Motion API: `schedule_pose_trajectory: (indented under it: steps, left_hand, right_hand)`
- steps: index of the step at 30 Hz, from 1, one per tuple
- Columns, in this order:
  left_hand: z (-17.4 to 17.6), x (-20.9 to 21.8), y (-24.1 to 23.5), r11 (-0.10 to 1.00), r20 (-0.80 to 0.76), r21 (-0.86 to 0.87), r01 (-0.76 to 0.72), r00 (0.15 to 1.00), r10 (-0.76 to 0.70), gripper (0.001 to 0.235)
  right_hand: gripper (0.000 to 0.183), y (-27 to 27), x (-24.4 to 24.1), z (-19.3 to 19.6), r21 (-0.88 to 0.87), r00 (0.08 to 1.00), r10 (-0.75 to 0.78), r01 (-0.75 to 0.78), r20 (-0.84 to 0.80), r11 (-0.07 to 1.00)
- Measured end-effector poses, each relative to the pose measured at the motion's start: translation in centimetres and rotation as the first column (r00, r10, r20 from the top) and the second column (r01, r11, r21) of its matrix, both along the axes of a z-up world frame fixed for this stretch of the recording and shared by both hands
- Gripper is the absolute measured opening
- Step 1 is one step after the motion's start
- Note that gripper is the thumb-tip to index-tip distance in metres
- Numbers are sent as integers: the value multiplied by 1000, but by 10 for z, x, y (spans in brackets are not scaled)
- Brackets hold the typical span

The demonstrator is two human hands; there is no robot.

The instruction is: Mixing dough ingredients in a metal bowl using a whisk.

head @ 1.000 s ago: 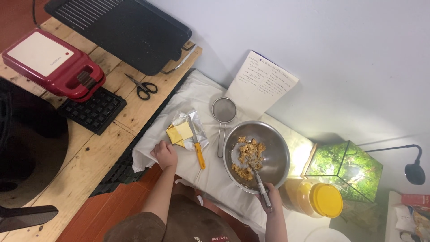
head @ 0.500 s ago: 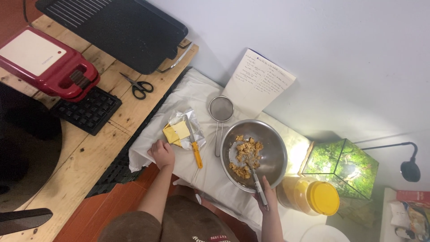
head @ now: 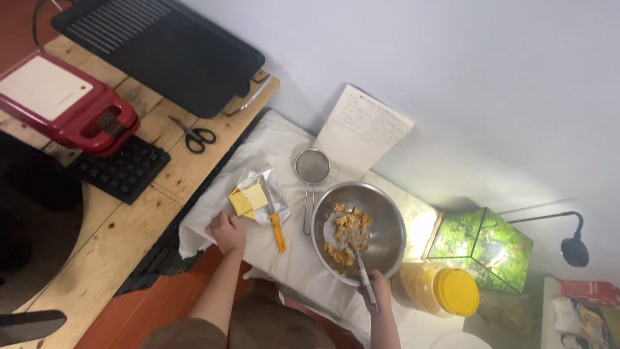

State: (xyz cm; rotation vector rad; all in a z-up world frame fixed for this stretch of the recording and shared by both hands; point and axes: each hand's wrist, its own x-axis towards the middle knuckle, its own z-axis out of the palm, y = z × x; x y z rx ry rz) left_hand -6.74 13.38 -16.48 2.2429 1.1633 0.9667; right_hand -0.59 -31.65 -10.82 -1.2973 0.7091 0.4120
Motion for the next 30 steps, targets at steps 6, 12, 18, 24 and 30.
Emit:
schedule_pose_trajectory:
  steps: [6, 12, 18, 24, 30]
  left_hand:
    - [33, -6, -4, 999, 64, -44, 31, 998, -28, 34]
    - [29, -10, -6, 994, 33, -72, 83, 996, -81, 55]
    - [20, -9, -3, 992, 119, -67, 102, 988, -94, 55]
    - [45, -11, -1, 959, 131, -249, 136, 986, -106, 58]
    - [18, -33, 12, 935, 183, -191, 300, 947, -266, 32]
  right_hand:
    - [27, 5, -3, 12, -8, 1000, 13, -13, 18, 1000]
    - [32, 10, -5, 18, -29, 999, -5, 4, -32, 1000]
    - [28, 5, -7, 13, -58, 993, 13, -6, 115, 998]
    - [22, 8, -18, 28, -47, 994, -38, 43, 102, 998]
    - [30, -18, -31, 10, -49, 992, -27, 34, 124, 998]
